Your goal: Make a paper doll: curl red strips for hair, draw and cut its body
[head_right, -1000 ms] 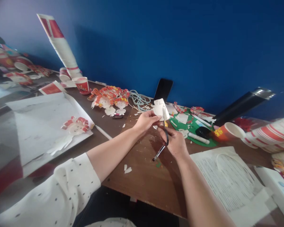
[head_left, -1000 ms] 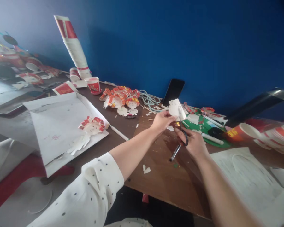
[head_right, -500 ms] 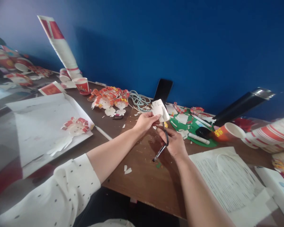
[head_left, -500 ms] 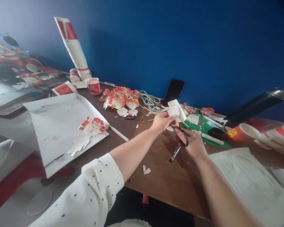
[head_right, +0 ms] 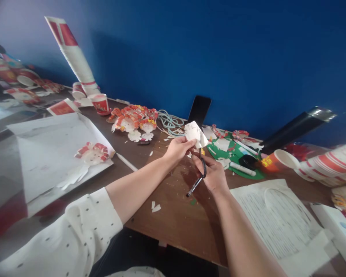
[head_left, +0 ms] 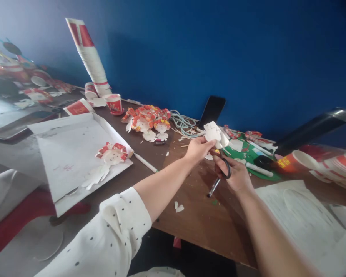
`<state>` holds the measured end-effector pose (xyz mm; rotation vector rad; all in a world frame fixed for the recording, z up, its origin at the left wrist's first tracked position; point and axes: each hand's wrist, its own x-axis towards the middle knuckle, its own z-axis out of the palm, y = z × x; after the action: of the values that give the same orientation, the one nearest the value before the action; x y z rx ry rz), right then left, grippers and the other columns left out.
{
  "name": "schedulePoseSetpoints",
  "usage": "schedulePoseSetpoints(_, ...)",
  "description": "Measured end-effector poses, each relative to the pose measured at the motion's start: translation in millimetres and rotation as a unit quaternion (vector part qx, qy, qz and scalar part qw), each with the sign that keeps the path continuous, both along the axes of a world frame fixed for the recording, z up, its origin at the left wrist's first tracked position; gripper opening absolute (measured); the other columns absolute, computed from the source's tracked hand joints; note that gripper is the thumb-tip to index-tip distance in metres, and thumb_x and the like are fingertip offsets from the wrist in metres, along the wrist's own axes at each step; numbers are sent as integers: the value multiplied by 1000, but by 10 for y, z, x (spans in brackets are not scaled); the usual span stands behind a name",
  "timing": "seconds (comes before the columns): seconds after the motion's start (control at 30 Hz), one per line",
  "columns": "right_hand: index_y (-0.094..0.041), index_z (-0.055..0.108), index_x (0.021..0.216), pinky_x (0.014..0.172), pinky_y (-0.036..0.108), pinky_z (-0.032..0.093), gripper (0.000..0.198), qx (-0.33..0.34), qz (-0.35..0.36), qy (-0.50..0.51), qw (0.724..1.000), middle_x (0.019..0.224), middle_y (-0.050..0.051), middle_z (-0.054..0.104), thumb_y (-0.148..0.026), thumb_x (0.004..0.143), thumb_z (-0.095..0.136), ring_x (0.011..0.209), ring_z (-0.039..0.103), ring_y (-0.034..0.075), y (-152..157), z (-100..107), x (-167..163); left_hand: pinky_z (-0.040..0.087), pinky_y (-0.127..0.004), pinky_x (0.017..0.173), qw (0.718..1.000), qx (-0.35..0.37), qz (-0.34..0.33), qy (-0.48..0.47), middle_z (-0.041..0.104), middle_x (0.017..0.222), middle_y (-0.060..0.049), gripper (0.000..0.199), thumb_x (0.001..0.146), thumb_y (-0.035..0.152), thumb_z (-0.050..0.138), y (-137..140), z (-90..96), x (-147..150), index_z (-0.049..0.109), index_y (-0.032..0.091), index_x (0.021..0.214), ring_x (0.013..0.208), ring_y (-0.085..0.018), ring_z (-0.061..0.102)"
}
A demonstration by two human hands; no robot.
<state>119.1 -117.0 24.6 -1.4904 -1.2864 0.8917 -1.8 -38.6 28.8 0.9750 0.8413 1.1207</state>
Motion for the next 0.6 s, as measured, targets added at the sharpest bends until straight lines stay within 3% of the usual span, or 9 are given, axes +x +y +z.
schedulePoseSetpoints(0.23, -16, 75, 97, 42, 25, 33, 47, 2, -12, -4, 1000, 52, -4, 48, -56, 73, 71, 45, 41, 9, 9, -6, -24, 37, -19, 51, 1000, 2, 11, -6, 55, 50, 4, 20, 78, 21, 67, -25, 5, 7, 59, 14, 61, 44, -5, 45)
schedulePoseSetpoints(0.6, -15, 75, 101, 40, 24, 32, 50, 4, -28, 28, 999, 52, -3, 48, -56, 71, 73, 44, 41, 9, -17, 33, -102, 43, -21, 59, 999, -12, 12, -41, 61, 57, 1, 15, 79, 21, 67, -56, -13, 39, 62, 13, 66, 49, -6, 49)
